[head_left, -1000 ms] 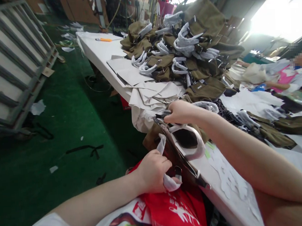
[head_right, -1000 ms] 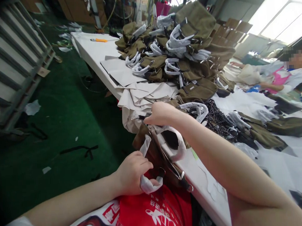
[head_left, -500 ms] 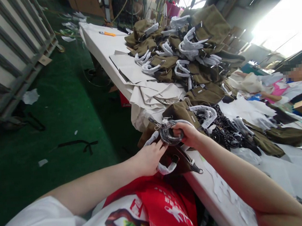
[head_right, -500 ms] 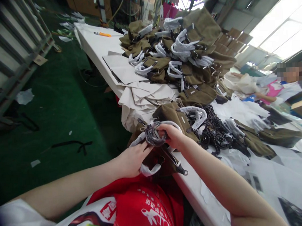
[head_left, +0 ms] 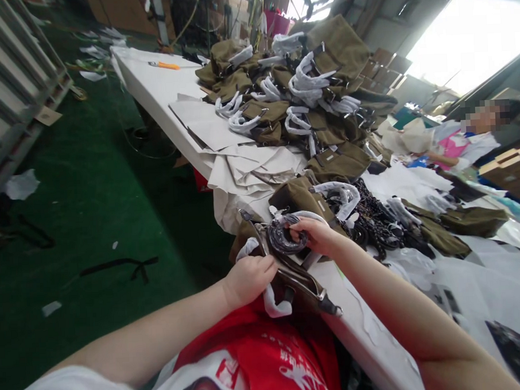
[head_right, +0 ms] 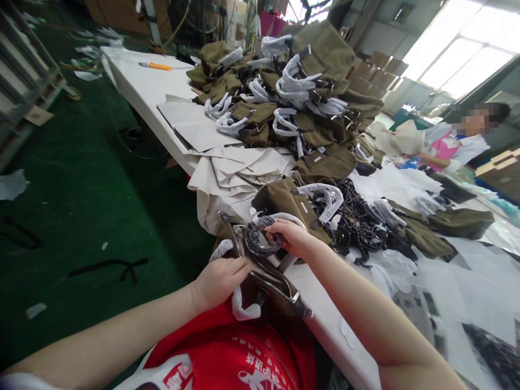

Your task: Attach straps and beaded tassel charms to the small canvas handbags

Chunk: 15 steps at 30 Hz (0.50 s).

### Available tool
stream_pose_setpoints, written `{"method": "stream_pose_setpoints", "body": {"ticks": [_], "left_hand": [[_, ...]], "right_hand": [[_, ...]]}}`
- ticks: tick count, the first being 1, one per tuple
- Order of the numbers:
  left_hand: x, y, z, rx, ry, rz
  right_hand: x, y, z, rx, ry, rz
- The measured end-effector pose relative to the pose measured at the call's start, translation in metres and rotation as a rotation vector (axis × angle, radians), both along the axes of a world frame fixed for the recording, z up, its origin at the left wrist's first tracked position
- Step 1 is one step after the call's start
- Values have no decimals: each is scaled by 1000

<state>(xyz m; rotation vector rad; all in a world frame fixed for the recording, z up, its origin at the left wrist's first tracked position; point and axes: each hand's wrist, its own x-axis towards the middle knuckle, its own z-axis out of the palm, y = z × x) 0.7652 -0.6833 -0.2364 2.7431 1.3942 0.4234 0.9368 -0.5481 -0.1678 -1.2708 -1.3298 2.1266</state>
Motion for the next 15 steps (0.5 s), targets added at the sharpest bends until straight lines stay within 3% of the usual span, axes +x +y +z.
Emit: {"method": "stream_pose_setpoints", "body": {"ticks": [5,7,12,15], "left_hand": [[-13,-15,4,122,5,28],[-17,-17,10,100,25,38],[-27,-29,28,48,-8,46],[-27,-34,36,53,-46,1]], "right_hand": [[-6,-28,6,92,-170,299],[-6,-42,5,255,-289,405],[4,-75,-6,868,-767,695],[4,-82,-11,921,-902,849]]}}
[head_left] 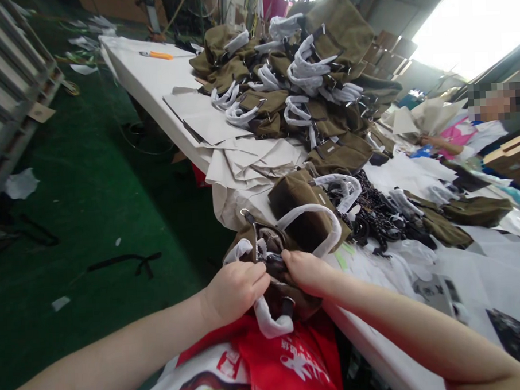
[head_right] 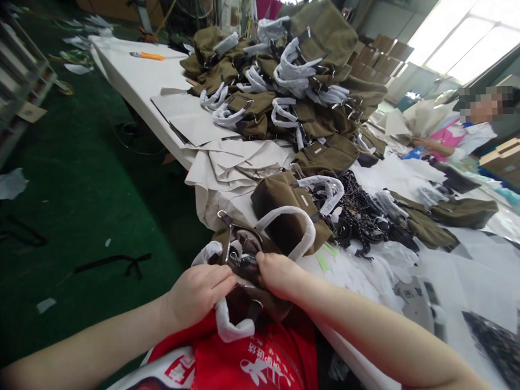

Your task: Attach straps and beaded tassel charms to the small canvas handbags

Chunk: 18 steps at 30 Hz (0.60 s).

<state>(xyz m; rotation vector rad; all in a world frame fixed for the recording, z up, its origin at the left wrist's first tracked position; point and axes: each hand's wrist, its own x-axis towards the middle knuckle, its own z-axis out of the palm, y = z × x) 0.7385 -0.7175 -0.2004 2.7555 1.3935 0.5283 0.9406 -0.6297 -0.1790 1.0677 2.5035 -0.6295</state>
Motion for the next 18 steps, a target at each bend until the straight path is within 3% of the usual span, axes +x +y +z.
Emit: {"method": "stream_pose_setpoints", "body": {"ticks": [5,7,10,12,14,16,18], "left_hand": [[4,7,6,-68,-18,-54],[3,12,6,-122,-7,-71],[-3,22,6,-220,-43,-52],[-6,32,8,-274,-95,-36],[-7,45,12,-275,-118,-23],[-4,59,18,-236,-110,-11],[1,69,22,-218,-93,-17]], "right_hand": [[-11,-1,-2,-224,-22,47],[-12,1,9,-130,44,17],[2,18,44,127,338,27],[24,43,68,359,481,-146],[54,73,81,566,503,-538],[84,100,76,501,413,-872],[107,115,57,383,362,-1005]]}}
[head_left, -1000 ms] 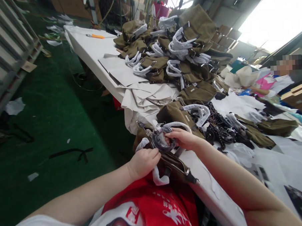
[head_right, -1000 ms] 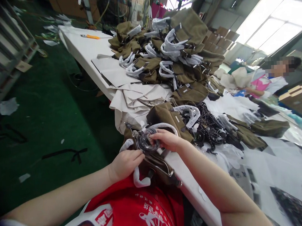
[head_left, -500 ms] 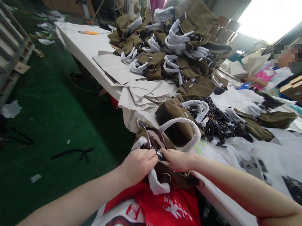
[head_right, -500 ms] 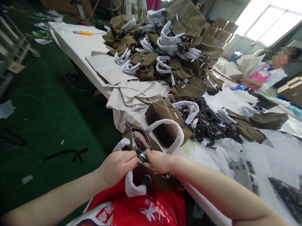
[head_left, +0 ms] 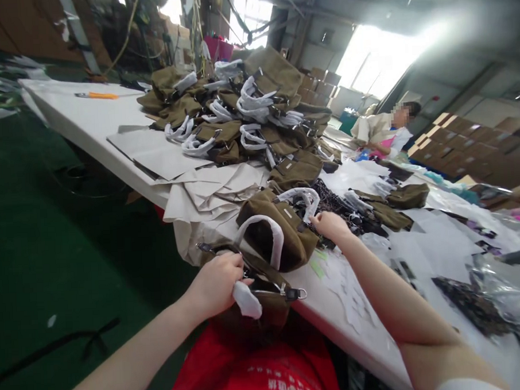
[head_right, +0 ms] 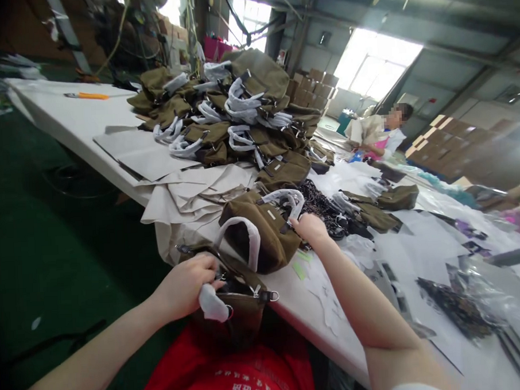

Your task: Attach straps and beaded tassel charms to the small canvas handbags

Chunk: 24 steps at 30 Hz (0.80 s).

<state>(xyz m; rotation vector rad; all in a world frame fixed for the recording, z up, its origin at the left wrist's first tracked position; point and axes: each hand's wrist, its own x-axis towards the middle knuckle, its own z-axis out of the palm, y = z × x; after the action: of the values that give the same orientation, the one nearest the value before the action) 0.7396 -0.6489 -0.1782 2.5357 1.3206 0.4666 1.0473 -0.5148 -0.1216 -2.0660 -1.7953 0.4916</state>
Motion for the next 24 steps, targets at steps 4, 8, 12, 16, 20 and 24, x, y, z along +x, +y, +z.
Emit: {"method": "stream_pose_setpoints", "body": {"ticks": [4,8,12,16,20,24], "left_hand": [[12,4,0,-58,18,-38],[20,-5,8,-88,25,19],[16,-15,49,-60,-55,-9],[15,-3,82,111,-270,94],[29,28,72,252,-303,141],[50,49,47,0,-292,-91]], "right_hand": [[11,-2,-48,-100,136,-65],[-2,-13,-67,5,271,-78],[-18,-29,-47,257,279,-45],[-30,-68,-17,515,274,298],[-40,-113,0,401,177,654],[-46,-138,9,214,49,813]]}}
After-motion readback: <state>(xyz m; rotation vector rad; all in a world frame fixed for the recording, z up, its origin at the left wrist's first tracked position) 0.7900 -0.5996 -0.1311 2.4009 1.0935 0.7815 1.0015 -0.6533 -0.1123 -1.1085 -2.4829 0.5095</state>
